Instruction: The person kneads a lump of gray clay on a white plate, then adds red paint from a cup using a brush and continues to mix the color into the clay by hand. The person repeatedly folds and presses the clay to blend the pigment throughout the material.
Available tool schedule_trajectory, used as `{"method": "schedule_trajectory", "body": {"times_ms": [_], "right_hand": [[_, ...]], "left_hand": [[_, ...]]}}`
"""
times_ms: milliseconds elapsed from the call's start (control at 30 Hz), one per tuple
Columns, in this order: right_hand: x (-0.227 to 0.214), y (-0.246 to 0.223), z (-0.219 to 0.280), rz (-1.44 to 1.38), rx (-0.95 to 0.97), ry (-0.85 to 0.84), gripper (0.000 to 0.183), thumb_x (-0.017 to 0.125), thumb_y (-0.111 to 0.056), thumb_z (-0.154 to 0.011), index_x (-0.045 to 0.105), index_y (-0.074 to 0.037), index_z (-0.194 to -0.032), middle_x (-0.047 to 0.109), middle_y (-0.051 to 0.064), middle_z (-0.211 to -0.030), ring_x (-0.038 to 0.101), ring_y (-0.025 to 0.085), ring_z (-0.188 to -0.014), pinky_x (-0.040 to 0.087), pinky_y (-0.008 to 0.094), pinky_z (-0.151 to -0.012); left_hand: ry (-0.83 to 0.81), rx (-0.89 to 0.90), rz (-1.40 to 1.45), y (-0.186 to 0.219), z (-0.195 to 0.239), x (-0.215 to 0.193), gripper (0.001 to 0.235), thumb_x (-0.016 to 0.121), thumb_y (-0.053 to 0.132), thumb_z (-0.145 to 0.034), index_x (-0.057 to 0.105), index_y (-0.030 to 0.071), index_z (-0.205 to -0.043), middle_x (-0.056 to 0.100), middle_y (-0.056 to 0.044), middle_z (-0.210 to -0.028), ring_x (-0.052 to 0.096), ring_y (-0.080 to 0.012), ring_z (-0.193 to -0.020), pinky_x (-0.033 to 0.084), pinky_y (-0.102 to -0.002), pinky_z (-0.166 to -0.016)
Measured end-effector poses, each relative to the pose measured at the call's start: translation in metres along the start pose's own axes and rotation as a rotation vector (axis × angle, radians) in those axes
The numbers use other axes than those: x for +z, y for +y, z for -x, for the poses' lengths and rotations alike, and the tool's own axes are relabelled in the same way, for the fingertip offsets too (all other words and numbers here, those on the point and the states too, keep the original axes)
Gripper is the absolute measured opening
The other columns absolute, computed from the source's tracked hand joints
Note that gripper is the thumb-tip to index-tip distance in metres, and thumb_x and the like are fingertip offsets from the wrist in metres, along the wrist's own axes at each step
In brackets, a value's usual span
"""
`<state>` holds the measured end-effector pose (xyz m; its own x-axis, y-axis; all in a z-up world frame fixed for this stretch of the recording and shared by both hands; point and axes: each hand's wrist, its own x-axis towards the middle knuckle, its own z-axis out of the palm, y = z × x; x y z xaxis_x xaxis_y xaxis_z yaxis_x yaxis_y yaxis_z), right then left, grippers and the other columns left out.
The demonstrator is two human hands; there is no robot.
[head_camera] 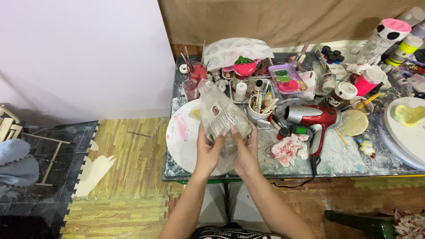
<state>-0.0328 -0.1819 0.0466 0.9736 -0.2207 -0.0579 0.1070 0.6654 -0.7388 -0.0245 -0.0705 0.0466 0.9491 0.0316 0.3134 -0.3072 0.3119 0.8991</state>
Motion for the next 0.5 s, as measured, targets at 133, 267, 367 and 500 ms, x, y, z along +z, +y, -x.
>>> {"method": "schedule_trajectory", "body": {"times_ms": [133,267,367,500], "right_hand": [[-0.002,-0.001,0.002,0.059,0.064,-0.006,0.053,0.064,-0.019,-0.098,0.039,-0.016,-0.146,0.058,0.006,-0.137,0.056,0.020,-0.122,0.049,0.039,-0.101],[-0.004,-0.018,0.004,-0.103,0.187,-0.152,0.056,0.051,-0.036,-0.099,0.038,-0.015,-0.149,0.056,0.008,-0.143,0.056,0.024,-0.129,0.048,0.044,-0.105],[-0.015,-0.035,0.001,-0.165,0.314,-0.310,0.067,0.046,-0.050,-0.099,0.036,-0.009,-0.151,0.056,0.010,-0.144,0.056,0.026,-0.130,0.049,0.048,-0.104],[-0.025,-0.042,-0.009,0.211,0.315,-0.343,0.066,0.061,-0.031,-0.096,0.034,-0.011,-0.153,0.055,0.008,-0.142,0.058,0.024,-0.122,0.051,0.049,-0.099]], "left_hand": [[-0.022,0.016,-0.301,0.013,0.005,0.003,0.049,0.053,-0.002,-0.094,0.058,0.003,-0.143,0.065,-0.018,-0.135,0.060,-0.0262,-0.127,0.047,-0.043,-0.110],[-0.202,0.348,-0.600,0.031,0.005,-0.003,0.061,0.045,-0.013,-0.082,0.068,0.008,-0.135,0.058,-0.018,-0.150,0.043,-0.0359,-0.152,0.032,-0.047,-0.126],[-0.260,0.381,-0.675,0.036,0.003,-0.006,0.053,0.047,-0.013,-0.085,0.074,0.009,-0.125,0.060,-0.014,-0.149,0.041,-0.0373,-0.153,0.035,-0.046,-0.125],[-0.376,0.467,-0.746,0.030,-0.002,-0.014,0.042,0.050,-0.015,-0.081,0.075,0.006,-0.108,0.062,-0.012,-0.147,0.039,-0.0394,-0.153,0.039,-0.045,-0.123]]}}
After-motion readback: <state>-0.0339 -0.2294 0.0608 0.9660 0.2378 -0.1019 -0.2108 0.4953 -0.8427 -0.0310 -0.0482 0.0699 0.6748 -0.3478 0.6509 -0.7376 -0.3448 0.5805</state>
